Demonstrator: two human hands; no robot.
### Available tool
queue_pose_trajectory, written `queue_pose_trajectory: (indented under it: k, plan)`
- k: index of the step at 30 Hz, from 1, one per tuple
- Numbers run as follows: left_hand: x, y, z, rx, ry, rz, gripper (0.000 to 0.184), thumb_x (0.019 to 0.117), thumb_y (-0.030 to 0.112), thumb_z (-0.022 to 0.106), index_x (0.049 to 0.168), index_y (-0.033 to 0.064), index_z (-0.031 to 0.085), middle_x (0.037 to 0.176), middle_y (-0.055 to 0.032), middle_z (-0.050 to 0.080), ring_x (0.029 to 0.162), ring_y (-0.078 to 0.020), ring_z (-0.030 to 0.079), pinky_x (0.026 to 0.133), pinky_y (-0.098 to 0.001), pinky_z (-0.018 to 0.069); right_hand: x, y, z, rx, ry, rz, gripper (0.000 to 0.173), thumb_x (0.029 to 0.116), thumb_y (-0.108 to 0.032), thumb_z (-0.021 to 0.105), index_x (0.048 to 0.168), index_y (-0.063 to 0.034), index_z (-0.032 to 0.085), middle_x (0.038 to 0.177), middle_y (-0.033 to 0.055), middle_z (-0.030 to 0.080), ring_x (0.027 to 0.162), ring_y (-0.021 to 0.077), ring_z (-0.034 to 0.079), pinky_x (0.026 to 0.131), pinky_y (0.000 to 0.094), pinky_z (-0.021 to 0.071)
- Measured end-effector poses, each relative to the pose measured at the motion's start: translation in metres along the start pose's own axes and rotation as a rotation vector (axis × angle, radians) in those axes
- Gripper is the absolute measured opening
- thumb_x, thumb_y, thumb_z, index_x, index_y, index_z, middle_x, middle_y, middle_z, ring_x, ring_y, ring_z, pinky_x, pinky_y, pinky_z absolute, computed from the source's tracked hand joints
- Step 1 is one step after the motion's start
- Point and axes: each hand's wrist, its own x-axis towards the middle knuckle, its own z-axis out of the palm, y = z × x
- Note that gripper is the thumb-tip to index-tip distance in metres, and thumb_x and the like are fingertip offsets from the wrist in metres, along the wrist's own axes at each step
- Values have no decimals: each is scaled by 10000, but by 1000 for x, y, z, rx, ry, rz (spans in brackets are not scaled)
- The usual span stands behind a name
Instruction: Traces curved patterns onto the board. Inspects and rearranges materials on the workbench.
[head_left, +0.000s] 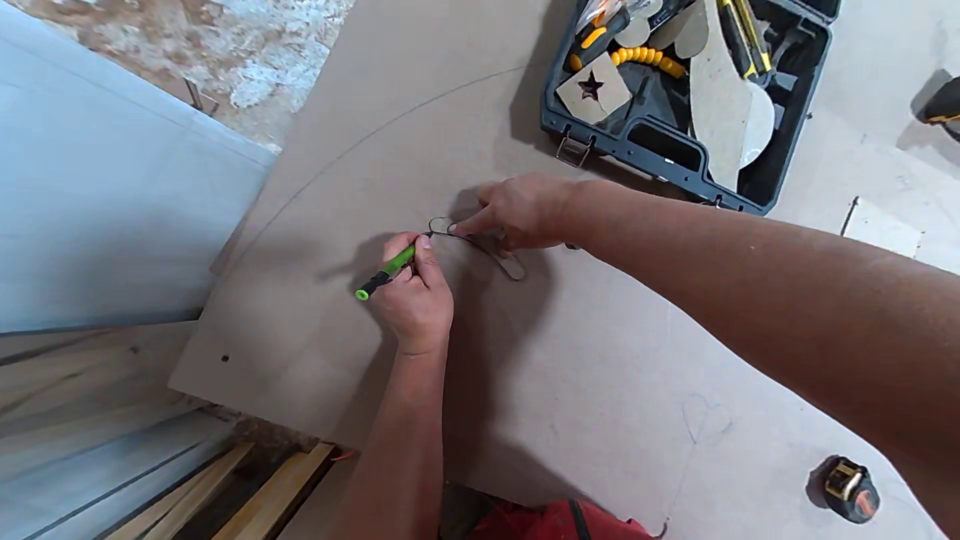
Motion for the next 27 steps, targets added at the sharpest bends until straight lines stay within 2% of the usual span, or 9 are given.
queue_pose_trajectory:
  k: [7, 13, 20, 25, 27]
  plan:
    - [-5, 8, 2, 10, -54, 78, 235, 1060, 215, 577, 1084, 20, 705, 905, -88, 714, 767, -87, 669, 727, -251, 561, -1, -1, -3, -20, -22, 2, 671, 944, -189, 718, 1539, -384, 478, 1339, 145, 564, 1137, 349, 613, 901, 559, 530]
    - [-21, 19, 6, -59, -178, 200, 243, 1049, 200, 571, 1066, -2, 705, 939, -117, 717, 843, -130, 691, 798, -301, 581, -1, -1, -2, -13, -14, 9, 659, 944, -196, 720, 1527, -396, 488, 1348, 133, 569, 1146, 347, 616, 908, 576, 530]
    - [-42, 24, 7, -144, -283, 241, 239, 1043, 219, 575, 1034, 14, 696, 877, -83, 685, 755, -87, 648, 703, -244, 557, -1, -1, -1, -19, -5, -16, 669, 936, -196, 733, 1531, -379, 489, 1366, 149, 562, 1171, 359, 604, 915, 571, 526]
    - [-41, 23, 5, -146, -349, 291, 250, 1041, 224, 566, 1032, 9, 694, 878, -95, 694, 756, -99, 659, 702, -261, 564, -4, -3, -3, -18, -1, -9, 668, 936, -153, 722, 1532, -354, 498, 1406, 154, 554, 1207, 367, 591, 956, 562, 511]
    - [-41, 23, 5, -142, -363, 337, 251, 1043, 215, 562, 1034, 1, 693, 890, -110, 695, 771, -117, 662, 716, -267, 562, -2, -2, -1, -26, 13, -12, 676, 928, -130, 712, 1529, -359, 501, 1412, 159, 562, 1206, 381, 598, 952, 587, 510]
